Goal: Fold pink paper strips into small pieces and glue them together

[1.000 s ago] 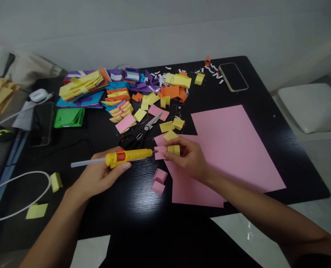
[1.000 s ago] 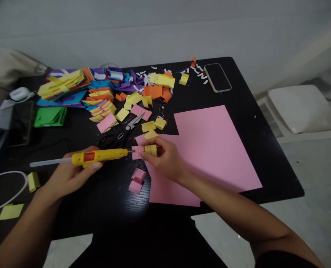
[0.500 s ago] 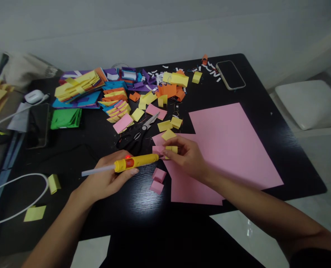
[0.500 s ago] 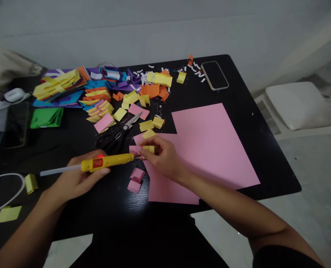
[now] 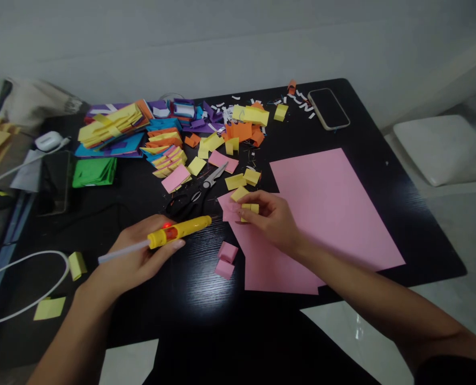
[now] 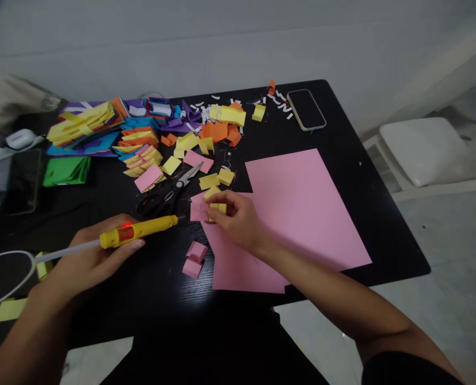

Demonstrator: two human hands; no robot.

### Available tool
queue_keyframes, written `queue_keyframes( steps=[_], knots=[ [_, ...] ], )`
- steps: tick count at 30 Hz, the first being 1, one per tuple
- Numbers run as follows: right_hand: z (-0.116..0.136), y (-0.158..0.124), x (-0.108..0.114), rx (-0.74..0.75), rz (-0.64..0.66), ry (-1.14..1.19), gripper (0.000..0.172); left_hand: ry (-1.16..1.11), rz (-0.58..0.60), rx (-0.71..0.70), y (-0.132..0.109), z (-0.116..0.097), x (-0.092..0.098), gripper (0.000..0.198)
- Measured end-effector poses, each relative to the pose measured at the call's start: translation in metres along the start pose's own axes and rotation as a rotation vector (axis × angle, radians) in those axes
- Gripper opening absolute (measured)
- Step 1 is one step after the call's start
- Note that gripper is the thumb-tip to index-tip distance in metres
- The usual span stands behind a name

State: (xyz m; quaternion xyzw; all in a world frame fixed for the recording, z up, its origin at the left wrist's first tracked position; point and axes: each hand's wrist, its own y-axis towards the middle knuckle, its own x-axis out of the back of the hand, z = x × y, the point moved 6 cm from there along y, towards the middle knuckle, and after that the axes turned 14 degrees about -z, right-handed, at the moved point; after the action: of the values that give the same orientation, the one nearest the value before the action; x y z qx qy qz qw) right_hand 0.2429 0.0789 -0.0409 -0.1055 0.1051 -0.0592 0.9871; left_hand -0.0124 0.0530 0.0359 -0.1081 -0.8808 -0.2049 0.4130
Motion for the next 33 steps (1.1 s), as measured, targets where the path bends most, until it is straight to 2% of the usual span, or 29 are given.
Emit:
queue_keyframes(
  steps=[4,6,9,12,15,18,21,23,26,28,30,33],
  knots=[
    [0.013,0.005,0.008,0.035,-0.070,0.010,0.028,0.076,-0.087,0.012,-0.015,0.012,0.020,0.013],
    [0.020,0.009,0.015,0.063,-0.135,0.038,0.030,0.162,-0.134,0.038,-0.026,0.026,0.032,0.017],
    [0.026,0.015,0.024,0.081,-0.215,0.059,0.031,0.395,-0.105,0.149,-0.043,0.060,0.042,0.023],
    [0.026,0.021,0.031,0.095,-0.273,0.066,0.027,0.522,-0.062,0.222,-0.054,0.088,0.043,0.032],
    [0.021,0.025,0.034,0.075,-0.307,0.109,0.026,0.555,-0.091,0.184,-0.052,0.096,0.042,0.034],
    [0.018,0.028,0.035,0.062,-0.310,0.130,0.026,0.597,-0.145,0.082,-0.038,0.075,0.042,0.041],
    [0.017,0.029,0.035,0.077,-0.306,0.113,0.027,0.626,-0.146,0.000,-0.009,0.031,0.032,0.041],
    [0.018,0.030,0.035,0.073,-0.312,0.128,0.028,0.571,-0.150,-0.111,0.015,-0.010,0.013,0.035],
    [0.018,0.030,0.036,0.059,-0.329,0.160,0.031,0.382,-0.016,-0.300,0.047,-0.059,-0.039,0.028],
    [0.018,0.030,0.036,0.054,-0.344,0.172,0.031,0.381,0.057,-0.359,0.062,-0.071,-0.074,0.029],
    [0.017,0.031,0.036,0.045,-0.351,0.187,0.030,0.402,0.084,-0.385,0.072,-0.071,-0.099,0.032],
    [0.015,0.030,0.034,0.031,-0.329,0.189,0.031,0.439,0.097,-0.395,0.075,-0.064,-0.112,0.025]
  ],
)
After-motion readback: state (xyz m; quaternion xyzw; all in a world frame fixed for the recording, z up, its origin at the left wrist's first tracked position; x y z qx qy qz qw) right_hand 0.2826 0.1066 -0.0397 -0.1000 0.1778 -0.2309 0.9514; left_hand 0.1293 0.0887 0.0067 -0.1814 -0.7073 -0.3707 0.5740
